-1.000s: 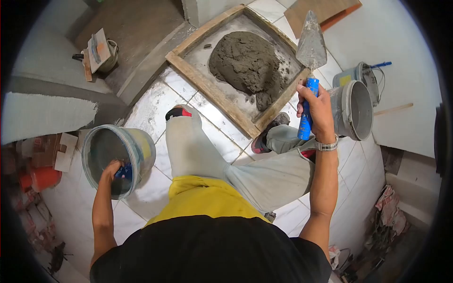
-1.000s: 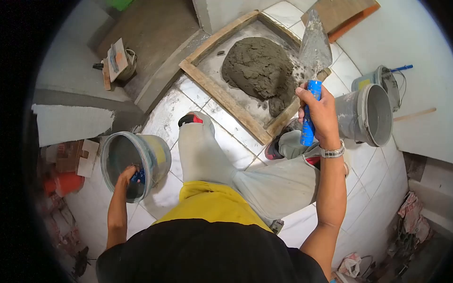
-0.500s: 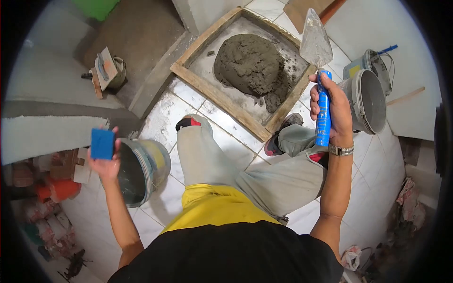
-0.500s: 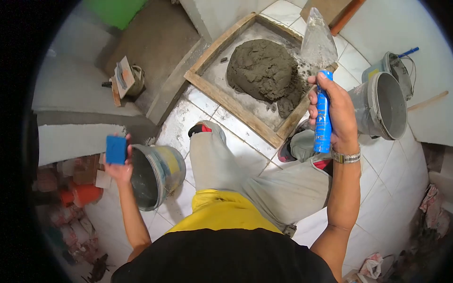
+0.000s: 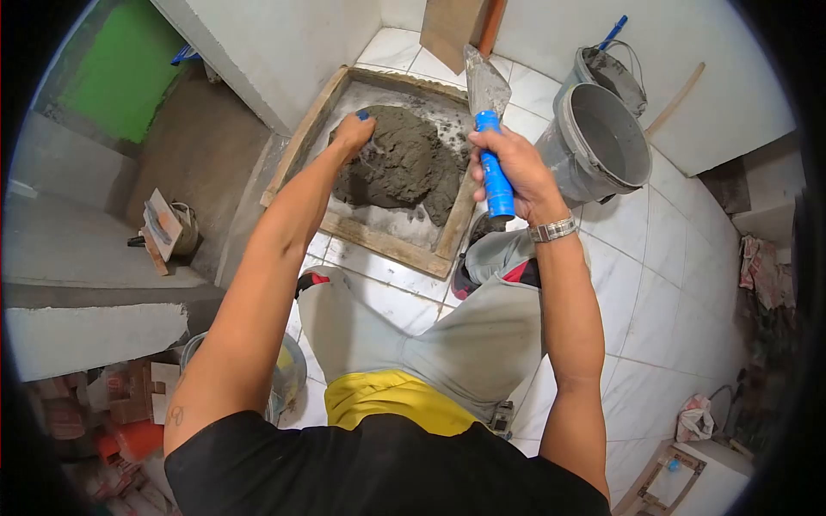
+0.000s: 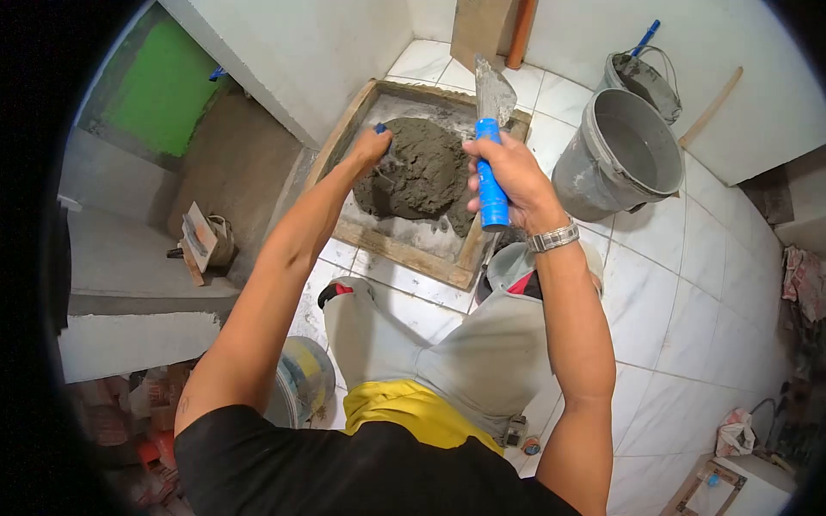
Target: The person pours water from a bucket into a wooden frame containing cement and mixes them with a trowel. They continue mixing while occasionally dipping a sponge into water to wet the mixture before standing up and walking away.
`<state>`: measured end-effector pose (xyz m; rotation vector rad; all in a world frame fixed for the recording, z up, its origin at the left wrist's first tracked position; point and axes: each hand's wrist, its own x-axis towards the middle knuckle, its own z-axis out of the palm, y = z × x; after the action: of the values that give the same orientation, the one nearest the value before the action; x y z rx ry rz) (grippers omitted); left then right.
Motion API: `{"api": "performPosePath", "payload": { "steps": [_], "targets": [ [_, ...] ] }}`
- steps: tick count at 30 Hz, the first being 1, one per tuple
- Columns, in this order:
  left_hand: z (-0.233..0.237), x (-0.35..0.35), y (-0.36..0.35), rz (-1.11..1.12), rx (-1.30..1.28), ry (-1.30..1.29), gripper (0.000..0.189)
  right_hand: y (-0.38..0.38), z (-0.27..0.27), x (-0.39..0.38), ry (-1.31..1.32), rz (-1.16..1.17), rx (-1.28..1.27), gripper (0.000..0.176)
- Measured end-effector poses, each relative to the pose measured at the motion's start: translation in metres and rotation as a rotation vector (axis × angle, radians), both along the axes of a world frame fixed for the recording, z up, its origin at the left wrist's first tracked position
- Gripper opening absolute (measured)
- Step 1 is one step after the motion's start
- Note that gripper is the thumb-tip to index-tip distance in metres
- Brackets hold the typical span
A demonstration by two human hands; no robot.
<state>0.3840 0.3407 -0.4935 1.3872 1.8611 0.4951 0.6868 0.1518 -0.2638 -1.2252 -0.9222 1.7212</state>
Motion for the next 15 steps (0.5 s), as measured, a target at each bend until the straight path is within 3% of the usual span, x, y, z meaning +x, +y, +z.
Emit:
{"api": "performPosePath", "payload": {
  "steps": [3, 4, 5, 7, 9, 10, 11, 13, 14, 15],
  "targets": [
    [0.015, 0.013, 0.006, 0.038, 0.23, -0.012, 0.063, -0.006, 0.0, 0.001, -0.257, 0.119, -0.107, 0.033],
    [0.038, 0.009, -0.007, -0.005, 0.218, -0.028, 0.074, -0.005, -0.012, 0.004, -0.386, 0.197, -0.082, 0.036],
    [0.041, 0.0, -0.019, 0.023, 0.219, -0.047, 0.074, -0.004, -0.032, 0.007, -0.409, 0.221, -0.08, 0.036],
    [0.045, -0.035, -0.04, 0.012, 0.497, -0.152, 0.085, 0.004, -0.067, 0.011, -0.749, 0.404, -0.037, 0.036],
    [0.063, -0.087, -0.086, 0.029, 0.587, -0.109, 0.087, -0.001, -0.075, 0.008, -0.776, 0.39, 0.111, 0.032],
    [0.062, -0.117, -0.111, 0.072, 0.635, -0.078, 0.082, -0.007, -0.055, -0.007, -0.718, 0.322, 0.013, 0.03],
    [0.062, -0.148, -0.14, 0.11, 0.683, -0.045, 0.077, 0.005, -0.071, -0.012, -0.723, 0.343, 0.02, 0.03],
    [0.076, -0.197, -0.217, 0.153, 0.715, 0.11, 0.063, 0.037, -0.114, -0.023, -0.89, 0.537, 0.206, 0.033],
    [0.094, -0.207, -0.262, 0.187, 0.686, 0.165, 0.06, 0.041, -0.105, -0.045, -0.913, 0.617, 0.056, 0.033],
    [0.11, -0.214, -0.302, 0.213, 0.653, 0.274, 0.057, 0.055, -0.133, -0.06, -1.029, 0.663, 0.074, 0.033]
  ]
}}
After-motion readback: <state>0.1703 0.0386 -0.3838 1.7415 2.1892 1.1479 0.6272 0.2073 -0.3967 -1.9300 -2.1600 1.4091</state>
